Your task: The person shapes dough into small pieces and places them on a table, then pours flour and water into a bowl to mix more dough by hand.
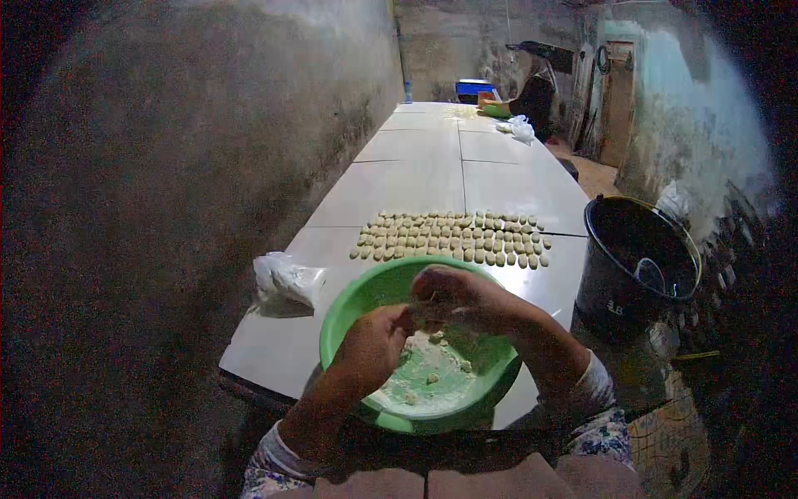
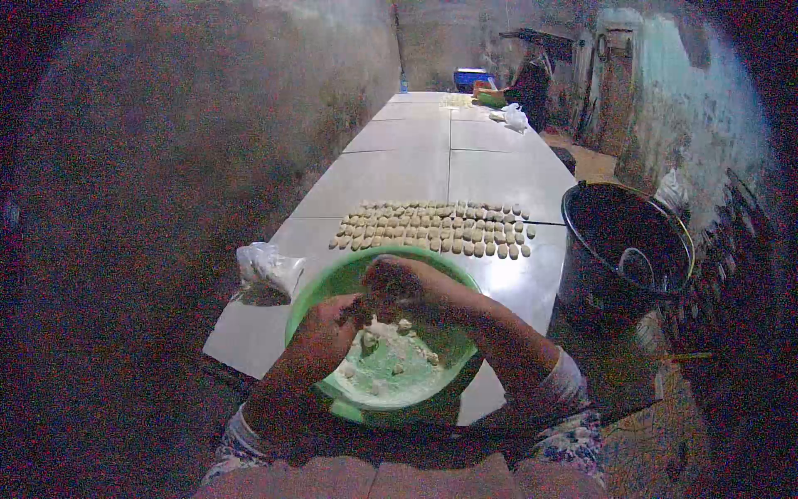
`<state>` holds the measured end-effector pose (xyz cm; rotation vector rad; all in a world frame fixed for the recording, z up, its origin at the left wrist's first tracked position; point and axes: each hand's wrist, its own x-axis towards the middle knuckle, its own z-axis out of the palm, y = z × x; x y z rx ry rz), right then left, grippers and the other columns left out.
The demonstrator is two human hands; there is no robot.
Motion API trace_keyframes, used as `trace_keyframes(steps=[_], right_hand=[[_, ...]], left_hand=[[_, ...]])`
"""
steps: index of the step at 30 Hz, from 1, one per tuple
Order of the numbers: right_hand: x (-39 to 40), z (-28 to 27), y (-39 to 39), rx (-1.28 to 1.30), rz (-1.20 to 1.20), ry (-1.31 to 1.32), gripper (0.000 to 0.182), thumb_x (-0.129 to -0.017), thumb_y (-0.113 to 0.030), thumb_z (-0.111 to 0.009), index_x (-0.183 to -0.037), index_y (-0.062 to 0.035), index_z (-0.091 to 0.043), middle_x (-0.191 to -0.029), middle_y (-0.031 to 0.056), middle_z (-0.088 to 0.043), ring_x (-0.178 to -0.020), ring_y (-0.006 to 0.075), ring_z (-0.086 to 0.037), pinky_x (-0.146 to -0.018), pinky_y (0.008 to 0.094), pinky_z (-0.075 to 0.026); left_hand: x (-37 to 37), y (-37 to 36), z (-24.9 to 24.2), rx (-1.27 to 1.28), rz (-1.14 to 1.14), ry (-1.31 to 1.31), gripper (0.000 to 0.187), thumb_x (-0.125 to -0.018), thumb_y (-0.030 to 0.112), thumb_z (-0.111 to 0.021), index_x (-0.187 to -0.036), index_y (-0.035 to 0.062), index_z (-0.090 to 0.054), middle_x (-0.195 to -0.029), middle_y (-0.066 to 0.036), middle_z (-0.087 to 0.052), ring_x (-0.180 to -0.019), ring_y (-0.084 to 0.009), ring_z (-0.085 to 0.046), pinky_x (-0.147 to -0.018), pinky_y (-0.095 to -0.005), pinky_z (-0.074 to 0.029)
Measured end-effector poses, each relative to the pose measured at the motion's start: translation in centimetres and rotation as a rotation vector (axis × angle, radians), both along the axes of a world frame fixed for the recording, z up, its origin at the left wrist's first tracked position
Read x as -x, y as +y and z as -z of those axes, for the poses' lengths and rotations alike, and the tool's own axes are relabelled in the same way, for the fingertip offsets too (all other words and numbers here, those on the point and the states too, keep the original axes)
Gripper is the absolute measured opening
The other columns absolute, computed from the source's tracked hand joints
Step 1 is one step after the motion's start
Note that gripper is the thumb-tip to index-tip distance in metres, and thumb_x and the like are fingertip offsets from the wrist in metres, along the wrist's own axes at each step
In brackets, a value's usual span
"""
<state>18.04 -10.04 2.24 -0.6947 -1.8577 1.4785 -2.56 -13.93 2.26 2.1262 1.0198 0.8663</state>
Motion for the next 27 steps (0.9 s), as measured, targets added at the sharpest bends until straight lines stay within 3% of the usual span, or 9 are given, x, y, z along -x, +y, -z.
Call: trace_keyframes(steps=[6,8,9,12,17,20,22,25,27], right_hand=[[1.1,0.6,-0.3,-0.106,0.032,-0.174,0.030,-0.082,-0.006,-0.059,-0.110,-0.0008,-0.052,-0.105,0.0085,-0.060,-0.095,0.0174,-0.057,-0.084,0.0330,-0.046],[3.0,1.2,-0.9,0.064,-0.059,0.210,0.027,-0.084,-0.011,-0.059,-0.109,-0.0015,-0.056,-0.101,0.0116,-0.062,-0.092,0.0215,-0.061,-0.080,0.0347,-0.048],[2.5,-0.7,-1.9,-0.556,0.109,-0.354,0.019,-0.084,-0.013,-0.059,-0.100,-0.0037,-0.060,-0.093,0.0140,-0.062,-0.085,0.0283,-0.062,-0.074,0.0371,-0.050],[2.6,-0.3,-2.5,-0.749,0.303,-0.551,0.011,-0.084,-0.008,-0.053,-0.093,-0.0056,-0.059,-0.085,0.0183,-0.060,-0.084,0.0325,-0.062,-0.072,0.0399,-0.050],[2.4,0.4,-1.9,-0.764,0.662,-0.464,0.008,-0.083,-0.002,-0.051,-0.090,-0.0022,-0.055,-0.079,0.0156,-0.059,-0.071,0.0325,-0.060,-0.063,0.0381,-0.048],[-0.3,-1.9,-1.0,-0.581,0.571,-0.476,0.015,-0.083,-0.001,-0.050,-0.095,-0.0010,-0.057,-0.083,0.0143,-0.061,-0.074,0.0290,-0.062,-0.067,0.0388,-0.049],[-0.4,0.1,-0.2,-0.725,0.507,-0.334,0.021,-0.083,-0.002,-0.050,-0.103,-0.0016,-0.058,-0.090,0.0136,-0.064,-0.076,0.0248,-0.063,-0.070,0.0390,-0.050],[1.4,0.2,-0.9,-0.377,0.384,-0.333,0.028,-0.081,0.000,-0.053,-0.108,-0.0017,-0.057,-0.094,0.0162,-0.064,-0.078,0.0281,-0.064,-0.071,0.0393,-0.051],[2.2,-1.4,-2.3,-0.479,0.411,-0.598,0.034,-0.087,-0.032,-0.043,-0.091,-0.0048,-0.064,-0.081,0.0172,-0.064,-0.076,0.0310,-0.064,-0.069,0.0405,-0.051]], left_hand=[[0.5,0.6,1.5,-0.049,-0.088,0.080,0.020,-0.090,0.010,-0.046,-0.099,-0.0033,-0.059,-0.083,-0.017,-0.062,-0.074,-0.0275,-0.060,-0.071,-0.0360,-0.047],[0.3,0.5,1.6,0.085,-0.037,-0.076,0.022,-0.091,0.012,-0.045,-0.098,-0.0037,-0.059,-0.081,-0.016,-0.061,-0.073,-0.0244,-0.059,-0.070,-0.0353,-0.047],[0.2,0.5,1.7,0.220,0.016,-0.229,0.024,-0.093,0.014,-0.043,-0.098,-0.0040,-0.059,-0.080,-0.014,-0.061,-0.072,-0.0212,-0.058,-0.069,-0.0346,-0.047],[0.9,0.4,1.5,0.194,-0.080,-0.094,0.028,-0.095,0.018,-0.041,-0.097,-0.0048,-0.058,-0.079,-0.011,-0.061,-0.072,-0.0167,-0.056,-0.068,-0.0329,-0.046],[2.1,-0.7,0.6,0.172,-0.106,0.122,0.032,-0.095,0.023,-0.043,-0.093,-0.0053,-0.060,-0.082,-0.019,-0.060,-0.077,-0.0296,-0.059,-0.074,-0.0371,-0.046],[3.1,-0.7,2.1,0.246,-0.094,0.142,0.029,-0.093,0.021,-0.046,-0.091,-0.0048,-0.060,-0.089,-0.022,-0.059,-0.085,-0.0311,-0.059,-0.077,-0.0375,-0.045],[3.2,-0.2,3.3,0.156,-0.034,0.223,0.024,-0.090,0.018,-0.052,-0.099,-0.0038,-0.059,-0.097,-0.024,-0.058,-0.093,-0.0337,-0.058,-0.081,-0.0400,-0.045],[2.2,-1.3,3.1,-0.301,0.040,0.290,0.041,-0.083,0.012,-0.061,-0.120,-0.0009,-0.049,-0.112,-0.022,-0.056,-0.105,-0.0364,-0.054,-0.091,-0.0407,-0.043],[1.6,-2.5,2.3,-0.202,0.014,0.235,0.041,-0.083,0.012,-0.062,-0.120,-0.0007,-0.050,-0.113,-0.022,-0.056,-0.106,-0.0358,-0.055,-0.091,-0.0404,-0.042]])
